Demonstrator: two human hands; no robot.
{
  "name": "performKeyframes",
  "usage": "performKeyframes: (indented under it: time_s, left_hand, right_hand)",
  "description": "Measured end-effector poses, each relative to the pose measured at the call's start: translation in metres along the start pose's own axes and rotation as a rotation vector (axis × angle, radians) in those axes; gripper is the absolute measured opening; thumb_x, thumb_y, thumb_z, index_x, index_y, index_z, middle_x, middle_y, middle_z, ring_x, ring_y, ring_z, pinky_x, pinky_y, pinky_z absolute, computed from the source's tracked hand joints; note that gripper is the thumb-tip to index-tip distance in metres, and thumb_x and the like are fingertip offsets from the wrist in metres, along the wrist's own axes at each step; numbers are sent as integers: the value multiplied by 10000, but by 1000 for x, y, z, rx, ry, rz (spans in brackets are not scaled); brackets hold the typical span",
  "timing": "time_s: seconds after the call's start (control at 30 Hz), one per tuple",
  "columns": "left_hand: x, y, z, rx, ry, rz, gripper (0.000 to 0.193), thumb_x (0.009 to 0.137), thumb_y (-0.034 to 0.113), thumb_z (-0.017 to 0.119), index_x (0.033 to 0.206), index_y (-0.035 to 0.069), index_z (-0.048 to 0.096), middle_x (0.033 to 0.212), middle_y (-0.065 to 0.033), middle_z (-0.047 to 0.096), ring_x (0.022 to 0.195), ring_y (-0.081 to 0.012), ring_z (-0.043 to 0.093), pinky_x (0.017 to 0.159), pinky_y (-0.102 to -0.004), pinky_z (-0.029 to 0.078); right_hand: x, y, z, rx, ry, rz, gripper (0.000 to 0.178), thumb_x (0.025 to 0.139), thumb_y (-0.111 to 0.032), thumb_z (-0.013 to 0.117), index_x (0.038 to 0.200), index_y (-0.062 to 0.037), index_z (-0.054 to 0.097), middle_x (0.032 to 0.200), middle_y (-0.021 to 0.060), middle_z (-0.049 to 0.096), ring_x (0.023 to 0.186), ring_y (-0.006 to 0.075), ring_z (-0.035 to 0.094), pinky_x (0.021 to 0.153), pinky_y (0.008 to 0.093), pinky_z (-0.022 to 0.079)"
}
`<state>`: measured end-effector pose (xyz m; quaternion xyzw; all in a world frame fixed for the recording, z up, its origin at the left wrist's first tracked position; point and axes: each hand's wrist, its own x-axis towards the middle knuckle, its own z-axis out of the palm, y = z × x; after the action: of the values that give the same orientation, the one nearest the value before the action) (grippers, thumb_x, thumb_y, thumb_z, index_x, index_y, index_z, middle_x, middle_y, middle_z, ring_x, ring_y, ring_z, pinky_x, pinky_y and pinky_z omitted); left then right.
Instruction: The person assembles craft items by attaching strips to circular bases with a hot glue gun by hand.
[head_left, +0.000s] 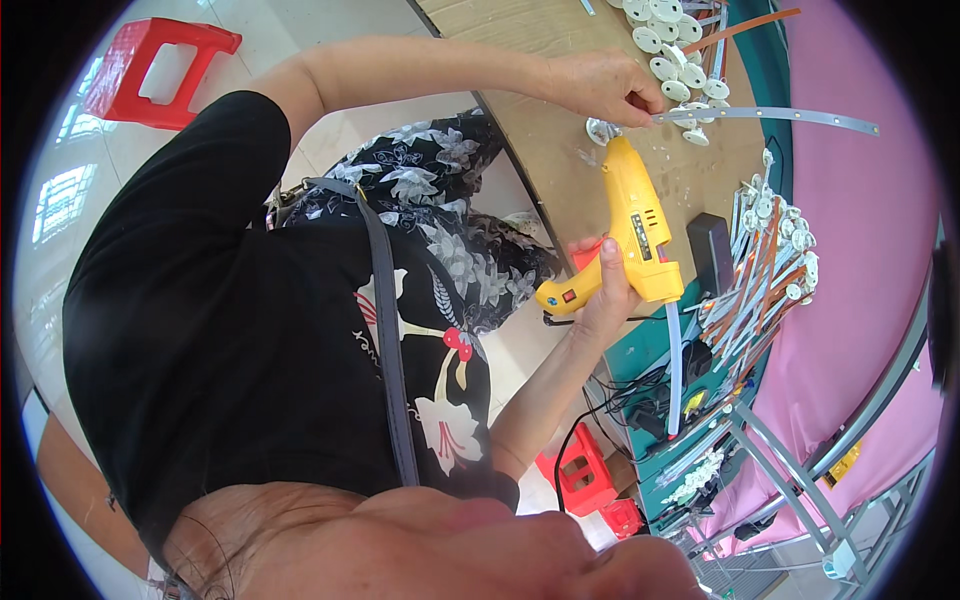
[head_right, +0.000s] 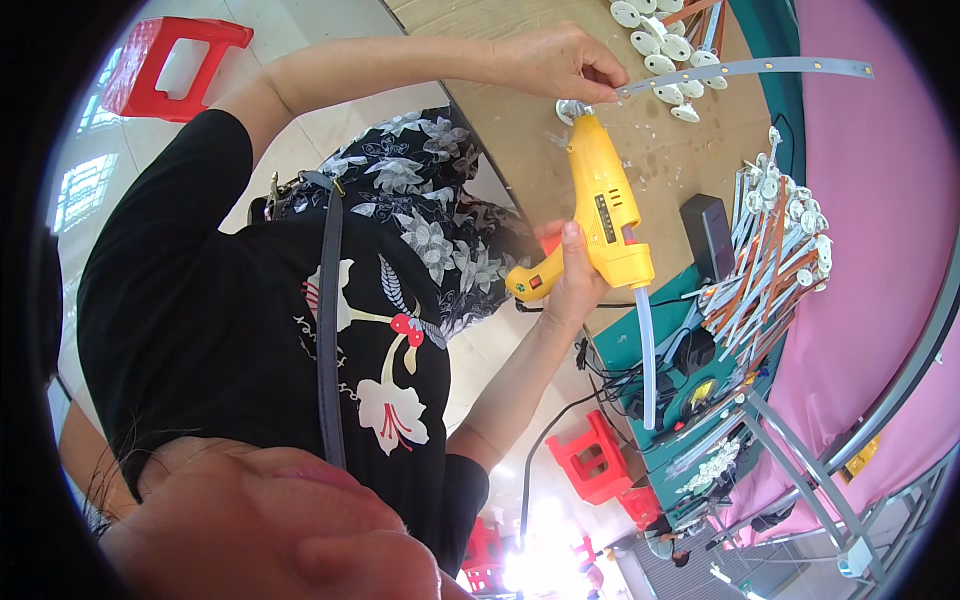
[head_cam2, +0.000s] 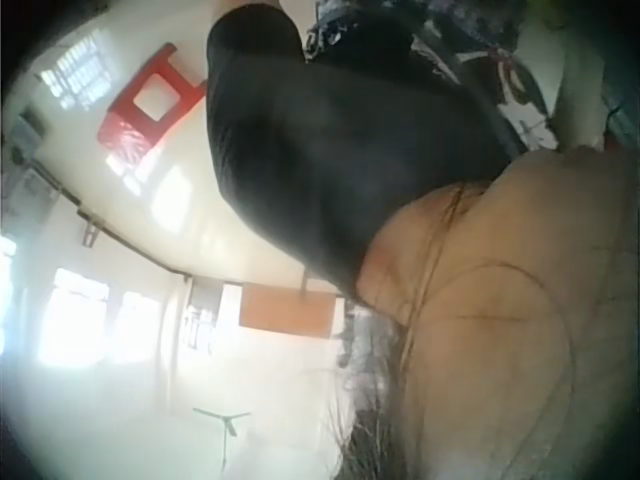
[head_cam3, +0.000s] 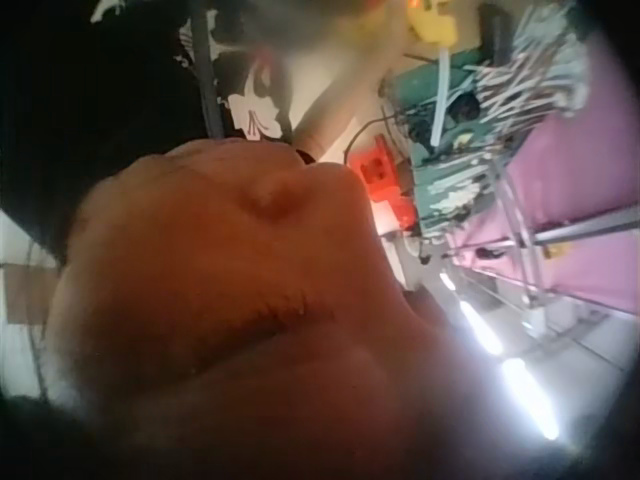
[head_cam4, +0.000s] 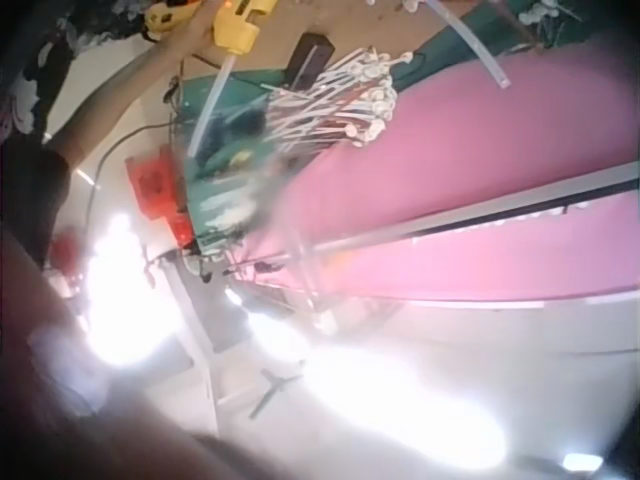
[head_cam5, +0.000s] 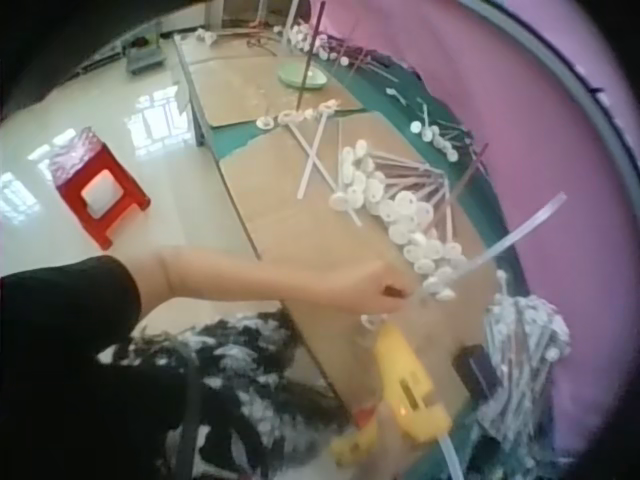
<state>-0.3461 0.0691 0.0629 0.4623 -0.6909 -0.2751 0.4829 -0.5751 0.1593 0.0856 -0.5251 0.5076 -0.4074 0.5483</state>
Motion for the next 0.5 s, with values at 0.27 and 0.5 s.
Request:
performKeyframes:
  time_s: [0.27, 0.5]
  left_hand:
    - [-1, -4, -1, -13, 5, 3, 196, 794, 154, 660, 929, 12, 660, 749, -74, 666, 623, -117, 611, 599, -247, 493]
    - [2, -1, 2, -19, -6, 12, 196, 793, 154, 661, 930, 14, 662, 742, -72, 662, 625, -115, 607, 599, -250, 491]
  right_hand:
    - [-1, -1, 5, -3, 16, 13, 328, 797, -92, 627, 1071, 1, 473, 699, 109, 602, 601, 184, 603, 571, 276, 498]
    - [-4, -3, 3, -13, 38, 12, 330, 795, -91, 627, 1071, 0, 470, 676, 102, 590, 575, 183, 593, 558, 273, 488]
